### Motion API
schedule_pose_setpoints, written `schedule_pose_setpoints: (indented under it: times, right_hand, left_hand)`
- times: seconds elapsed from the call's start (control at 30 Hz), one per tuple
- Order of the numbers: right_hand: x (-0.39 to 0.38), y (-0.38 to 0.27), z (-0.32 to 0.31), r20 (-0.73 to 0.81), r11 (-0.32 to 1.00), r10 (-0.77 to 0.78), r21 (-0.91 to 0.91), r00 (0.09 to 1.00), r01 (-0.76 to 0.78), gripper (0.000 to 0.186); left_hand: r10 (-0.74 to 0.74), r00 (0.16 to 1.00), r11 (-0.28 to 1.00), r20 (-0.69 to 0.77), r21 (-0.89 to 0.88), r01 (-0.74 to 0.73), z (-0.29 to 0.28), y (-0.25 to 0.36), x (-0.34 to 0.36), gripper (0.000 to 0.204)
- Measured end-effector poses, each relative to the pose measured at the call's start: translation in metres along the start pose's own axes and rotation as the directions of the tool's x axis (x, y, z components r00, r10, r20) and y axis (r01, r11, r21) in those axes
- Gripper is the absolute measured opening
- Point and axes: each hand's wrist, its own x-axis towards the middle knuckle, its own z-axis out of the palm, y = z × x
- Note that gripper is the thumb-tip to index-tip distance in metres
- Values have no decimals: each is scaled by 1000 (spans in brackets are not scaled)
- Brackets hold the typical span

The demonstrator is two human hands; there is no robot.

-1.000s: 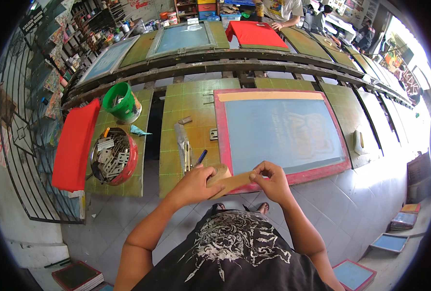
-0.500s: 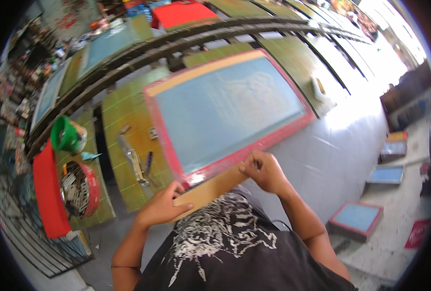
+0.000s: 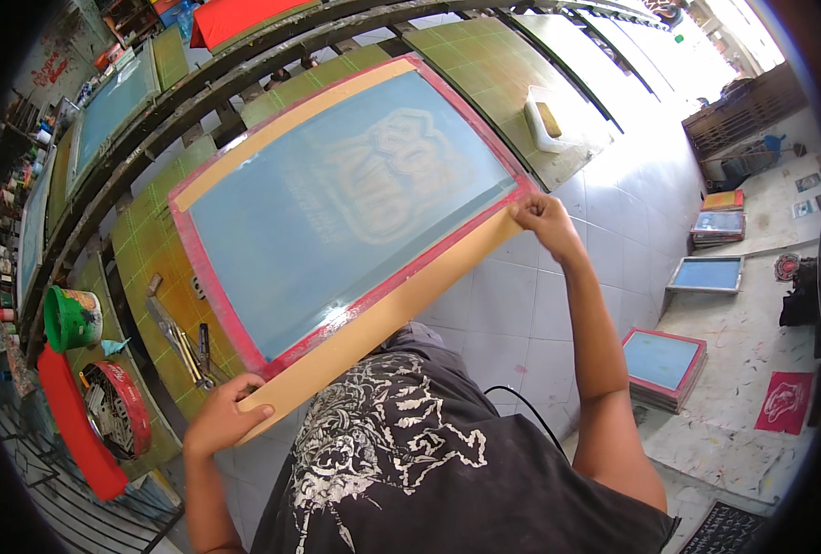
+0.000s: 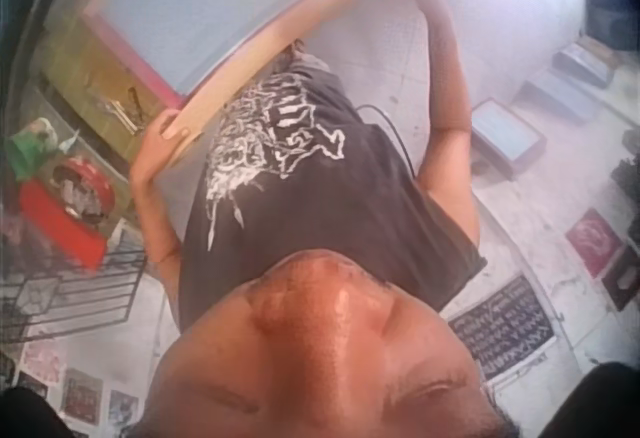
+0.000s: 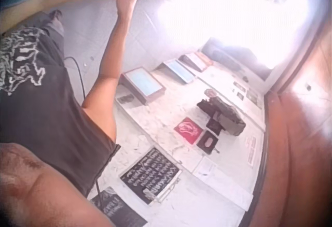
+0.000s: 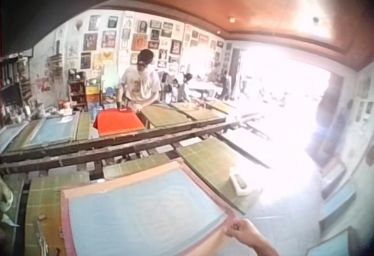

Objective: The person prepares a screen-printing frame by hand, applying tape to the edges of the frame and using a sponge to apply a liquid from a container onto the mesh surface.

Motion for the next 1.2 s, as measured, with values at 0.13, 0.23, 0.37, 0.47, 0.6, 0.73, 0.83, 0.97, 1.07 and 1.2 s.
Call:
schedule_pose_setpoints:
  times: [0.13, 0.23, 0.37, 0.47, 0.6, 0.73, 0.83, 0.97, 1.07, 1.2]
  right_hand:
    - [45, 29, -46, 7, 995, 85, -51, 996, -85, 25]
    - [74, 45, -61, 22, 980, 134, -150, 991, -130, 26]
    - [96, 59, -61, 86, 980, 114, -175, 990, -98, 26]
    - [109, 65, -54, 52, 953, 104, -291, 993, -85, 24]
    - [117, 75, -50, 64, 965, 137, -235, 988, -119, 21]
    - [124, 87, -63, 28, 933, 49, -357, 998, -36, 18]
    - [131, 90, -79, 70, 869, -44, -489, 997, 73, 22]
    - [132, 88, -84, 141, 940, 57, -342, 988, -5, 24]
    - [130, 88, -80, 137, 951, 69, -308, 988, -24, 25]
    - [136, 95, -77, 127, 959, 95, -279, 987, -56, 28]
  left_hand:
    - [-12, 999, 992, -37, 124, 17, -7, -4, 2, 37]
    - [-101, 991, 987, -92, 113, 111, -10, -4, 6, 35]
    - [-141, 965, 980, -221, 109, 168, -8, -1, 17, 34]
    - [-226, 938, 939, -261, 196, 281, -6, 9, 24, 35]
    - [-294, 931, 876, -215, 329, 353, -5, 26, 35, 32]
    - [-145, 984, 940, -104, 297, 170, -6, 27, 44, 32]
    - [-68, 998, 975, -9, 211, 69, -11, 13, 42, 31]
    - [-13, 999, 1000, 34, -26, 13, -15, -3, 34, 33]
    - [-84, 995, 992, 45, 99, 79, -22, -8, 25, 32]
    - [-201, 977, 964, -68, 166, 210, -18, -8, 26, 36]
